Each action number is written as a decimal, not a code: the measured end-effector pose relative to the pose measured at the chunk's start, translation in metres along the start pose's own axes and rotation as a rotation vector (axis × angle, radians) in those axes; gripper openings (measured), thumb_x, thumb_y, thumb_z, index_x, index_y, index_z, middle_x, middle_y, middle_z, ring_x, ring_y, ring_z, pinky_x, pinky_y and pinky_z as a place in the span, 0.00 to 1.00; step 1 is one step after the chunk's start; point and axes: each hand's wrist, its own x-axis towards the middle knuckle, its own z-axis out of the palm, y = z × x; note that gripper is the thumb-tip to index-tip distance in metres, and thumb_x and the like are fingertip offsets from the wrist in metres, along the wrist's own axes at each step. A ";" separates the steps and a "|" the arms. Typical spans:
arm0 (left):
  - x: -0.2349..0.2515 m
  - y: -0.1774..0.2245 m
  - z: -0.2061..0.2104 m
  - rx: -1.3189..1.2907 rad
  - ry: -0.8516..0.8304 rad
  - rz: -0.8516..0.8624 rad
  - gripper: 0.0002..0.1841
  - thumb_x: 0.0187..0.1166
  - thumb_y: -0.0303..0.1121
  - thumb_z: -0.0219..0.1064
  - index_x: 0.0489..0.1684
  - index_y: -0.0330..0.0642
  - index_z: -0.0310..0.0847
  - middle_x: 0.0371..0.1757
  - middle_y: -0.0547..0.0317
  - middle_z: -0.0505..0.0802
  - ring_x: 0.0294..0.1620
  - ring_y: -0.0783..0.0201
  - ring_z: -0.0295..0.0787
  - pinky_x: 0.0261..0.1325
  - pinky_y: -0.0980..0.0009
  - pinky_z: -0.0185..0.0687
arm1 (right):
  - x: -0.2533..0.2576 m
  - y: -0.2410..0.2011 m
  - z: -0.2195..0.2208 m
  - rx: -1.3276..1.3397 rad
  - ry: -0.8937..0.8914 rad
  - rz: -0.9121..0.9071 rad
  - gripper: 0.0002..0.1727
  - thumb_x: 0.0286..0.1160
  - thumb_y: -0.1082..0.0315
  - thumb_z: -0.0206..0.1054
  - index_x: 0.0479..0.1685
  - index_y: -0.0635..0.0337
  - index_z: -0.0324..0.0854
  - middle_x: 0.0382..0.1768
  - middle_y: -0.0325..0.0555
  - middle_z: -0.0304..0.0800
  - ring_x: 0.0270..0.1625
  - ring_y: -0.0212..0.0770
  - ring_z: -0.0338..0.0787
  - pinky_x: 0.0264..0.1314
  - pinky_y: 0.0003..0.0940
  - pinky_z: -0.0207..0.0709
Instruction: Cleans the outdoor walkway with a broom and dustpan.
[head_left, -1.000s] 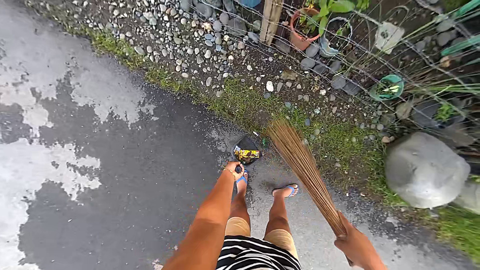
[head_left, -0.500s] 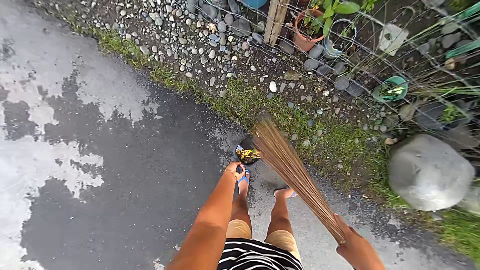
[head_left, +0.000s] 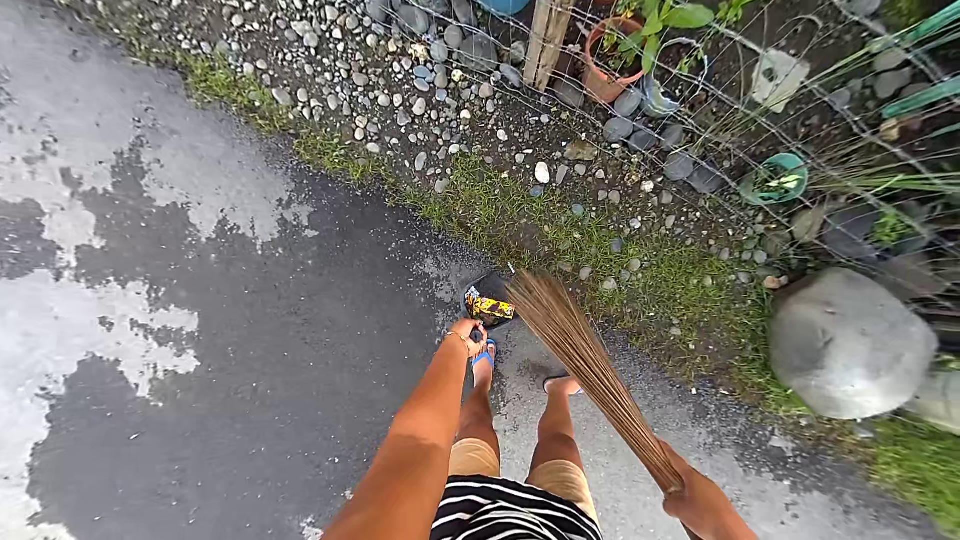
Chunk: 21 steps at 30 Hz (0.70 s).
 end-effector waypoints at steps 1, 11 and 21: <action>0.000 0.000 -0.001 -0.005 -0.010 -0.001 0.04 0.88 0.28 0.52 0.40 0.45 0.66 0.23 0.61 0.72 0.14 0.71 0.68 0.17 0.81 0.70 | -0.011 0.008 -0.004 0.022 0.011 -0.015 0.63 0.57 0.73 0.80 0.98 0.42 0.43 0.72 0.69 0.82 0.70 0.68 0.85 0.73 0.69 0.73; 0.002 0.002 -0.016 -0.042 -0.037 -0.004 0.03 0.86 0.26 0.53 0.41 0.45 0.67 0.23 0.61 0.73 0.14 0.70 0.69 0.17 0.81 0.71 | 0.057 -0.061 0.007 -0.103 0.071 0.003 0.61 0.60 0.66 0.80 0.98 0.45 0.43 0.70 0.68 0.83 0.70 0.66 0.85 0.72 0.67 0.75; 0.005 0.014 -0.034 -0.169 -0.050 -0.031 0.03 0.86 0.27 0.53 0.41 0.45 0.66 0.22 0.61 0.73 0.13 0.71 0.69 0.16 0.81 0.71 | -0.028 -0.058 -0.013 -0.235 0.098 -0.008 0.60 0.62 0.68 0.78 0.98 0.45 0.42 0.78 0.68 0.75 0.70 0.69 0.85 0.69 0.70 0.76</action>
